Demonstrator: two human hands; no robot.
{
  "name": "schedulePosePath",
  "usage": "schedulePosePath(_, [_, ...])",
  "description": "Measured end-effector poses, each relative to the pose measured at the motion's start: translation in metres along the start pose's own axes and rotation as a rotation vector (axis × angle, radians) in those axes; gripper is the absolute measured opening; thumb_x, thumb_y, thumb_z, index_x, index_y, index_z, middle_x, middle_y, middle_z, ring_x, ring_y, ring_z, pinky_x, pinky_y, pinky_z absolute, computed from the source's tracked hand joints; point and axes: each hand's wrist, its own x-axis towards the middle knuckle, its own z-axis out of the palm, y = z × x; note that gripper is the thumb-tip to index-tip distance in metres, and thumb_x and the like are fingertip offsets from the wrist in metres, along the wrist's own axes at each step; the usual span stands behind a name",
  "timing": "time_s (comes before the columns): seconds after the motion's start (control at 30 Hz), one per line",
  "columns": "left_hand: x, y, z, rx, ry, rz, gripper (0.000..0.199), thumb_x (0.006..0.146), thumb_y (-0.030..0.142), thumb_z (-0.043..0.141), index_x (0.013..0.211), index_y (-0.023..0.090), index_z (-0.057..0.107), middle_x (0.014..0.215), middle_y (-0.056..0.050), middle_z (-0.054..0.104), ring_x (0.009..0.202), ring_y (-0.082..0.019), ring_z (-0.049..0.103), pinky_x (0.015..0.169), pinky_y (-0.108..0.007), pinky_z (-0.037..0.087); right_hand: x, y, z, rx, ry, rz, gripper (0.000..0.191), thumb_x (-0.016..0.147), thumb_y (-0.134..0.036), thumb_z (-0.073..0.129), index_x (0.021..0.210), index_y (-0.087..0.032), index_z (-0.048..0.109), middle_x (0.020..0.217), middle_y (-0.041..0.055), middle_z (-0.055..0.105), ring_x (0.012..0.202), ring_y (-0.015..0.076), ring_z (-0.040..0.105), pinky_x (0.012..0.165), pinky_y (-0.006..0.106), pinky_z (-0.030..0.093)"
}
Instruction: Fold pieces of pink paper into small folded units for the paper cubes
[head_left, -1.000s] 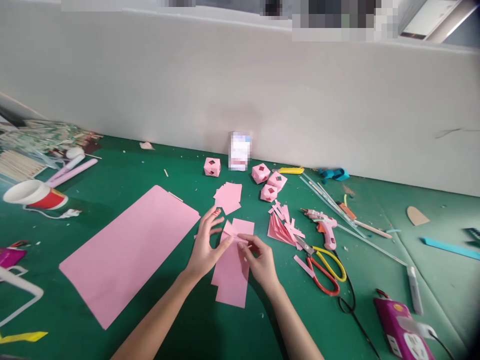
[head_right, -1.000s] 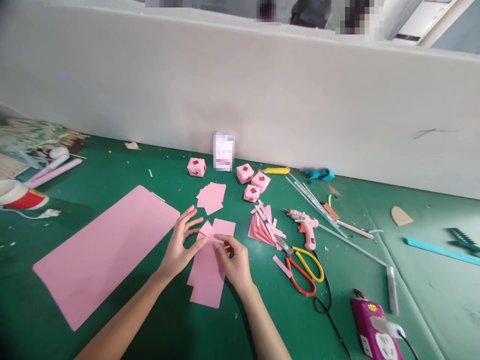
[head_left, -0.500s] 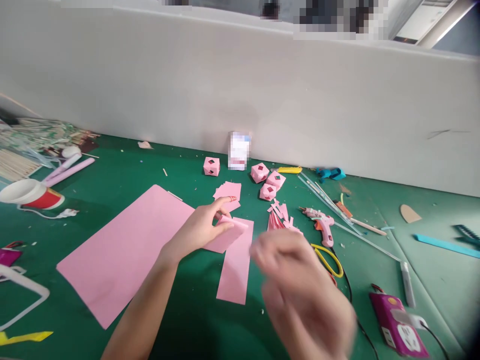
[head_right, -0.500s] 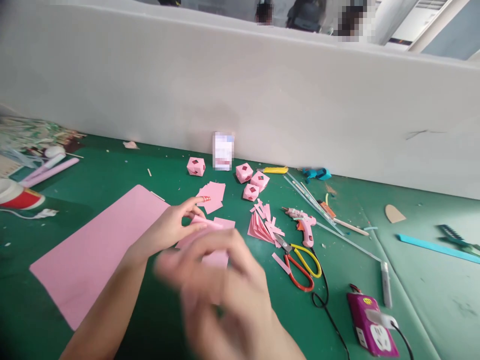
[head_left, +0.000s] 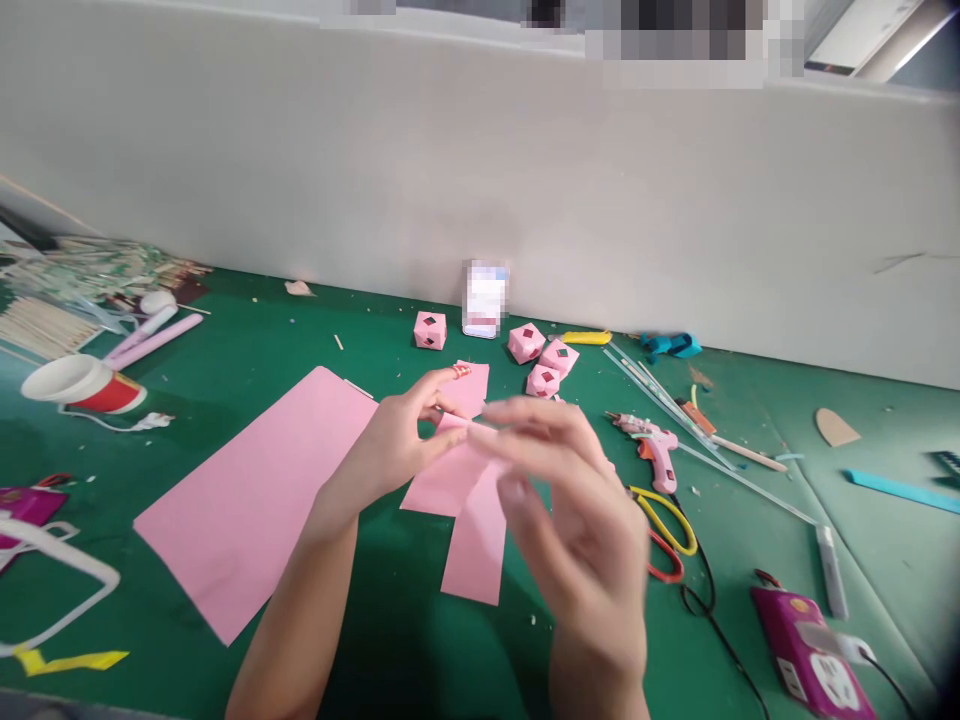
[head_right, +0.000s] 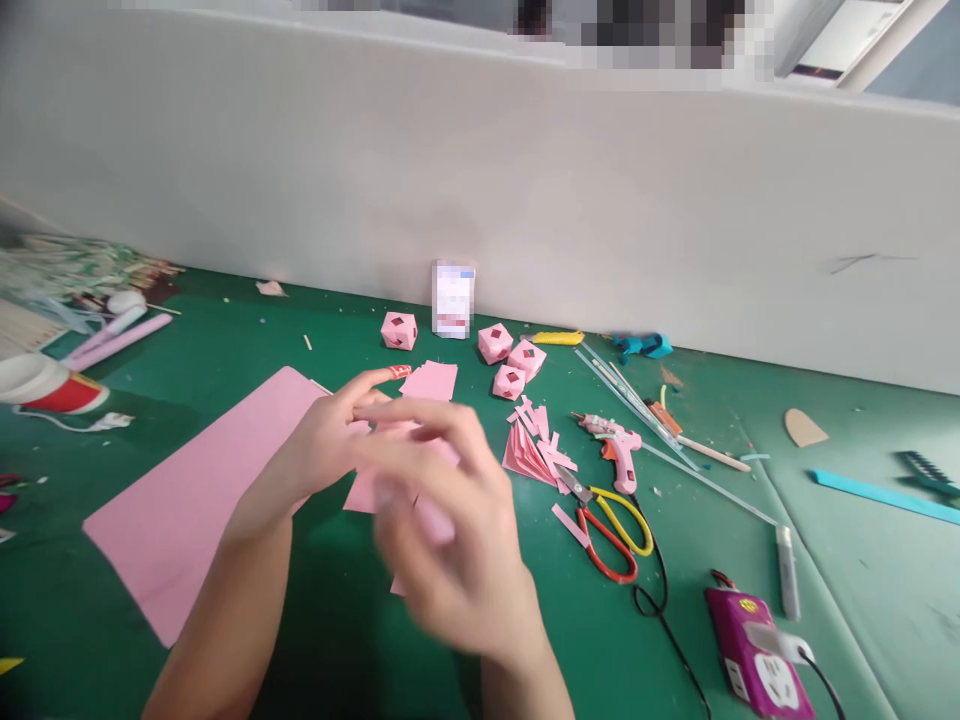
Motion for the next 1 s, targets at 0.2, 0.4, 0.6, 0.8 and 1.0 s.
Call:
schedulePosePath(0.2, [-0.005, 0.011, -0.003, -0.074, 0.088, 0.064, 0.057, 0.089, 0.038, 0.074, 0.141, 0.031, 0.053, 0.098, 0.001, 0.078, 0.099, -0.019, 0.073, 0.096, -0.033, 0.055, 0.027, 0.052, 0.010, 0.065, -0.056, 0.363, 0.024, 0.097, -0.042, 0.063, 0.107, -0.025, 0.076, 0.109, 0.0051, 0.077, 0.102, 0.0240, 0.070, 0.088, 0.036, 0.055])
schedulePosePath(0.4, [-0.004, 0.005, 0.002, -0.151, 0.202, 0.106, 0.056, 0.087, 0.035, 0.078, 0.138, 0.031, 0.055, 0.096, 0.000, 0.078, 0.094, -0.019, 0.074, 0.090, -0.032, 0.058, 0.027, 0.066, 0.006, 0.310, -0.152, 0.453, 0.025, 0.093, -0.045, 0.068, 0.092, -0.022, 0.076, 0.090, 0.0041, 0.078, 0.083, 0.0211, 0.072, 0.075, 0.032, 0.054])
schedulePosePath(0.6, [0.005, -0.004, 0.011, -0.271, 0.189, 0.066, 0.055, 0.084, 0.036, 0.080, 0.133, 0.026, 0.057, 0.098, -0.004, 0.077, 0.100, -0.022, 0.074, 0.091, -0.033, 0.058, 0.028, 0.076, 0.012, 0.411, -0.081, 0.455, 0.022, 0.088, -0.043, 0.075, 0.088, -0.021, 0.077, 0.086, 0.0044, 0.077, 0.080, 0.0202, 0.071, 0.075, 0.031, 0.056])
schedulePosePath(0.8, [0.008, -0.006, 0.016, -0.344, 0.242, 0.031, 0.054, 0.081, 0.036, 0.082, 0.128, 0.023, 0.059, 0.097, -0.006, 0.077, 0.099, -0.024, 0.074, 0.090, -0.036, 0.059, 0.028, 0.081, 0.016, 0.504, -0.064, 0.495, 0.026, 0.085, -0.046, 0.077, 0.089, -0.020, 0.077, 0.085, 0.0054, 0.077, 0.078, 0.0203, 0.070, 0.071, 0.031, 0.056])
schedulePosePath(1.0, [0.009, -0.005, 0.015, -0.444, 0.226, -0.023, 0.053, 0.080, 0.035, 0.083, 0.127, 0.023, 0.060, 0.095, -0.005, 0.077, 0.098, -0.023, 0.075, 0.089, -0.034, 0.059, 0.028, 0.079, 0.020, 0.565, -0.041, 0.509, 0.024, 0.085, -0.043, 0.078, 0.086, -0.019, 0.078, 0.081, 0.0045, 0.077, 0.077, 0.0193, 0.070, 0.073, 0.030, 0.055])
